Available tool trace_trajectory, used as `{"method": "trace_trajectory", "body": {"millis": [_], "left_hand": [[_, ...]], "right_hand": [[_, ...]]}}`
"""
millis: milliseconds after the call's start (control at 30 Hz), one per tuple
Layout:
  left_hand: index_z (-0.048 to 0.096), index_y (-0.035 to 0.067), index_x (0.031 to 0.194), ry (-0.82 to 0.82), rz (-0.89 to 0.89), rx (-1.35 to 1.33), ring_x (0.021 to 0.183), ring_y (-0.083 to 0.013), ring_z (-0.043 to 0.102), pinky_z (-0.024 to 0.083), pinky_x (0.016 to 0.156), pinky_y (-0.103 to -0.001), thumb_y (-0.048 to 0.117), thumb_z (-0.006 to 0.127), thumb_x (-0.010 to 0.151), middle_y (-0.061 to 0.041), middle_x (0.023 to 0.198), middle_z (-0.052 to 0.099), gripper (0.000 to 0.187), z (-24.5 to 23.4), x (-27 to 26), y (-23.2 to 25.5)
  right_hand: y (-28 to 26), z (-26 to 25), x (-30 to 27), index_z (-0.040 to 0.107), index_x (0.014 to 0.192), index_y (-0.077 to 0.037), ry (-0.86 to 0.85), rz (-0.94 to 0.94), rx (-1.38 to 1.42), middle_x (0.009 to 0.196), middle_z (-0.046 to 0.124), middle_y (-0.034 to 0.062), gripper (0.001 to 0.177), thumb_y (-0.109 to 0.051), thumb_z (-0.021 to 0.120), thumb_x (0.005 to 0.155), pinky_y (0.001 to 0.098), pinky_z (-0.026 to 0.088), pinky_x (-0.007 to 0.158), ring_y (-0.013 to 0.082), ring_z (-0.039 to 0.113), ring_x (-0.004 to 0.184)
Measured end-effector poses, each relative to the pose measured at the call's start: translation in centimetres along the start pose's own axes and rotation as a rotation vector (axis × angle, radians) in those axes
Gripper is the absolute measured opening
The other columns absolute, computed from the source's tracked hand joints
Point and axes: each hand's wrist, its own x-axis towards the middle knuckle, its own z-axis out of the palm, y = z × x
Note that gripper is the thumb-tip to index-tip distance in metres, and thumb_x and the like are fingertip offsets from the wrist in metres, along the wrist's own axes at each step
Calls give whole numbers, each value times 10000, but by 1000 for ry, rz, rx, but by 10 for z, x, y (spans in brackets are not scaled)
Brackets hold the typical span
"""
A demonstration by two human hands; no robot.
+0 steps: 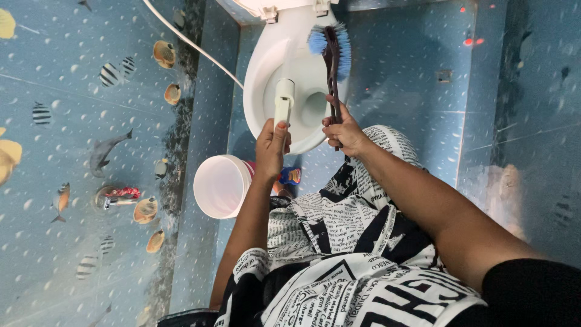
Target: The person scrubs the inside of a toilet bowl using a toilet brush in one hand and a handheld bidet sprayer in the other. They repeatedly scrub the bowl surfaces and rinse with water from the sprayer.
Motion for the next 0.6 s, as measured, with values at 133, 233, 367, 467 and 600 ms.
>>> {"method": "trace_trajectory", "body": {"millis": [133,233,367,467,600], "left_hand": [[597,84,988,-42,-2,-8,624,-64,462,396,564,-238,467,532,1053,17,704,519,393,10,-8,5],[597,89,993,-40,-4,-13,616,-66,458,397,561,-239,478,524,1039,15,702,519,399,15,-10,9],[555,79,961,-54,50,-38,618,-71,448,386,563,-241,498,515,1065,9,699,510,433,14,-7,13],[554,72,955,-40,50,-66,613,-77,438,368,562,-243,511,516,1072,1,690,502,456,10,-5,16],[576,71,968,-43,18,-50,613,-80,451,379,561,-247,543,510,1054,3,690,514,485,10,-8,21]], "right_hand": [[7,-2,3,325,1582,-348,43,-82,-77,966,530,3,943,161,597,836,227,368,429,46,462,593],[13,-3,9,328,1573,-355,116,-98,-175,949,529,-5,947,144,617,822,245,387,412,63,478,580],[18,-7,12,344,1573,-355,141,-90,-228,940,530,-6,943,133,635,819,253,388,407,72,478,568],[19,-7,13,350,1572,-356,157,-77,-252,943,533,-9,931,126,635,828,251,388,409,69,477,570],[17,-6,12,352,1571,-355,179,-88,-284,939,527,-7,940,134,640,822,258,375,401,69,475,572]]}}
